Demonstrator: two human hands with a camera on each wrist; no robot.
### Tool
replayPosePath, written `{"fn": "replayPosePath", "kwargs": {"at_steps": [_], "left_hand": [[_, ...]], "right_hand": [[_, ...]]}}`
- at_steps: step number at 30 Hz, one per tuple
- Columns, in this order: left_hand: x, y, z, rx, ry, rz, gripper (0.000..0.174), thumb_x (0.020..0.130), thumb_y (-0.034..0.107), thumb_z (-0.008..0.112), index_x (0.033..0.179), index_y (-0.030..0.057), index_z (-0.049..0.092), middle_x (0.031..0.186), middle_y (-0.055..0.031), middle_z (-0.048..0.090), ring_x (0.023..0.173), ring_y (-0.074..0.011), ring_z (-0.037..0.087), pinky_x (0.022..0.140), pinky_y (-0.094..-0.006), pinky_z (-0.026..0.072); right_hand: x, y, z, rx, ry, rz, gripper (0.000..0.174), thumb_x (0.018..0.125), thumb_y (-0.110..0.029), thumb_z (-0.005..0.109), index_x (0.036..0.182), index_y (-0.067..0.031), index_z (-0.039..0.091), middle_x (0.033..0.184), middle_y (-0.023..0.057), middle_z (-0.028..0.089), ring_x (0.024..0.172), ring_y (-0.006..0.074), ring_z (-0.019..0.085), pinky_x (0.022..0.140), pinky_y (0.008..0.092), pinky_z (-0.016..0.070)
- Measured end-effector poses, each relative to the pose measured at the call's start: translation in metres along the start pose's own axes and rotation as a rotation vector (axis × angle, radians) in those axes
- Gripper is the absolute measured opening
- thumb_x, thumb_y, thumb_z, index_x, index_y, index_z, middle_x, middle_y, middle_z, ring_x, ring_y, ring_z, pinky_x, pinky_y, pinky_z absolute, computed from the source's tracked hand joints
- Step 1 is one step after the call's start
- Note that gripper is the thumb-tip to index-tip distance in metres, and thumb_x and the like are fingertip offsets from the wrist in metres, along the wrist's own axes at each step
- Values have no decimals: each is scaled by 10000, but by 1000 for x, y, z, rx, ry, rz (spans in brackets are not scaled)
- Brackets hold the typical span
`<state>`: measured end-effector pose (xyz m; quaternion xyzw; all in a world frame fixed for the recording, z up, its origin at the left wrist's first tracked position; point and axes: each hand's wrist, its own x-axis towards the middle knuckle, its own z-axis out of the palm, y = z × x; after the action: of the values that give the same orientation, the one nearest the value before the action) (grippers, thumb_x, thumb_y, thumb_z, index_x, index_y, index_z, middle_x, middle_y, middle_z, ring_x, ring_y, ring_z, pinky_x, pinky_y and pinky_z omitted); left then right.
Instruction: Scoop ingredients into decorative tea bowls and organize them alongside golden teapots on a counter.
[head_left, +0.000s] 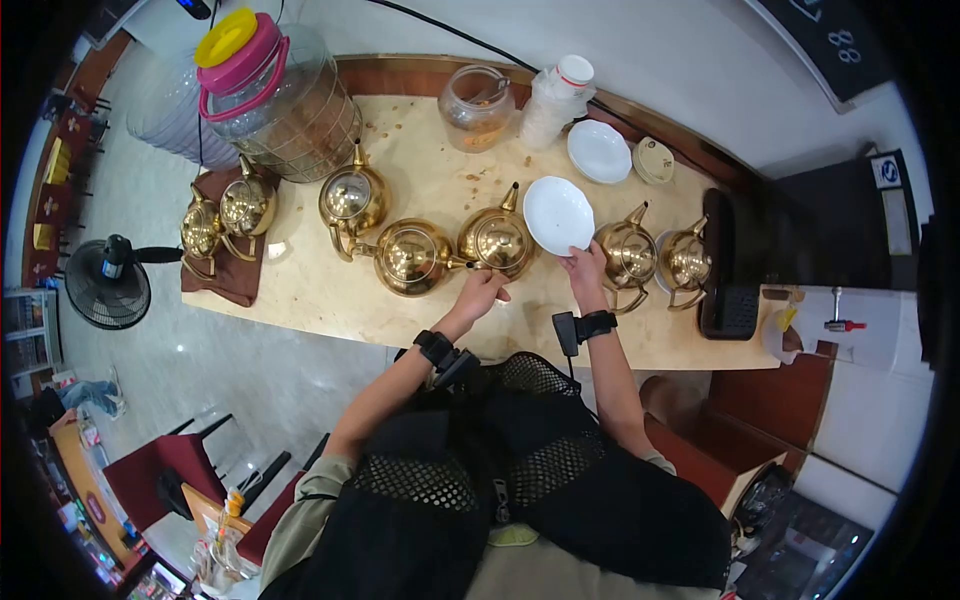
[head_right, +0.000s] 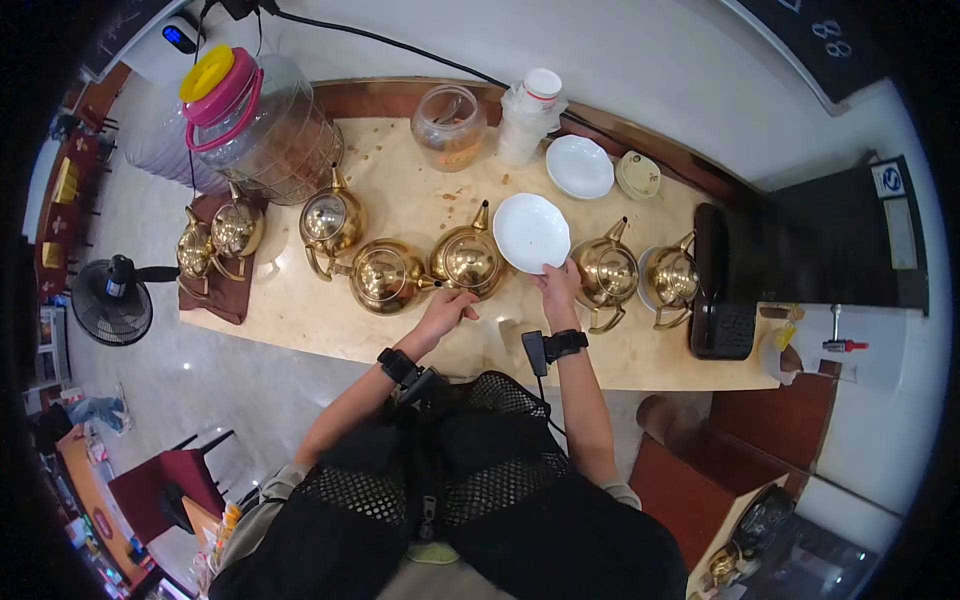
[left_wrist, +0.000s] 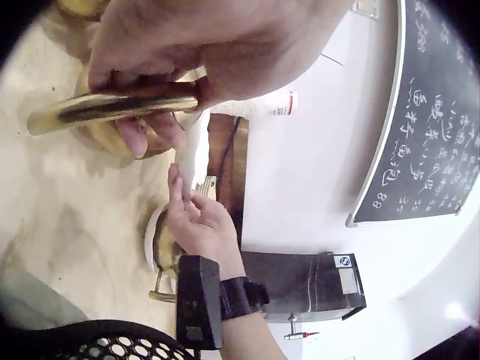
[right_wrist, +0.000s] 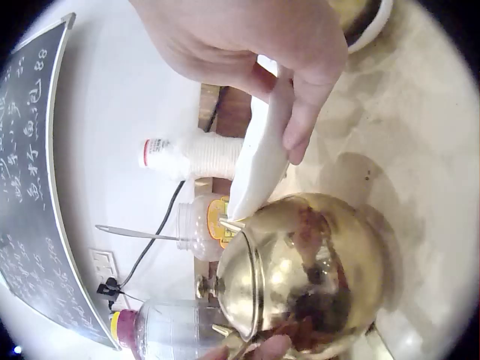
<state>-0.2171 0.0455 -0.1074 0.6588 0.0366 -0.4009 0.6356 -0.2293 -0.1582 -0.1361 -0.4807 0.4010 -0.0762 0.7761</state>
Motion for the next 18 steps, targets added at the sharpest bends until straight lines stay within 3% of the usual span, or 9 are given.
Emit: {"fn": "replayPosePath", "kwargs": {"at_steps": [11, 13, 18], "left_hand": [[-21, 5, -5, -155, -20, 53, 204, 810, 135, 382, 816, -31, 501, 595, -41, 493, 662, -150, 511, 623, -217, 364], [-29, 14, -6, -159, -41, 200, 203, 817, 145, 384, 811, -24, 497, 587, -32, 476, 662, -146, 504, 624, -218, 363], [-42, 37, -11, -156, -43, 282, 191, 818, 138, 383, 804, -24, 483, 584, -25, 447, 649, -137, 477, 642, -227, 366]], "right_hand": [[2, 29, -30, 196, -72, 25, 370, 690, 58, 425, 1047, -34, 393, 980, 104, 481, 834, 253, 524, 704, 363, 458], [2, 30, -30, 148, -41, 38, 382, 691, 59, 413, 1058, -42, 386, 987, 96, 481, 845, 256, 524, 703, 362, 462], [-4, 33, -28, 105, -49, 29, 402, 686, 68, 400, 1074, -36, 366, 1010, 110, 463, 853, 269, 524, 692, 374, 475]]}}
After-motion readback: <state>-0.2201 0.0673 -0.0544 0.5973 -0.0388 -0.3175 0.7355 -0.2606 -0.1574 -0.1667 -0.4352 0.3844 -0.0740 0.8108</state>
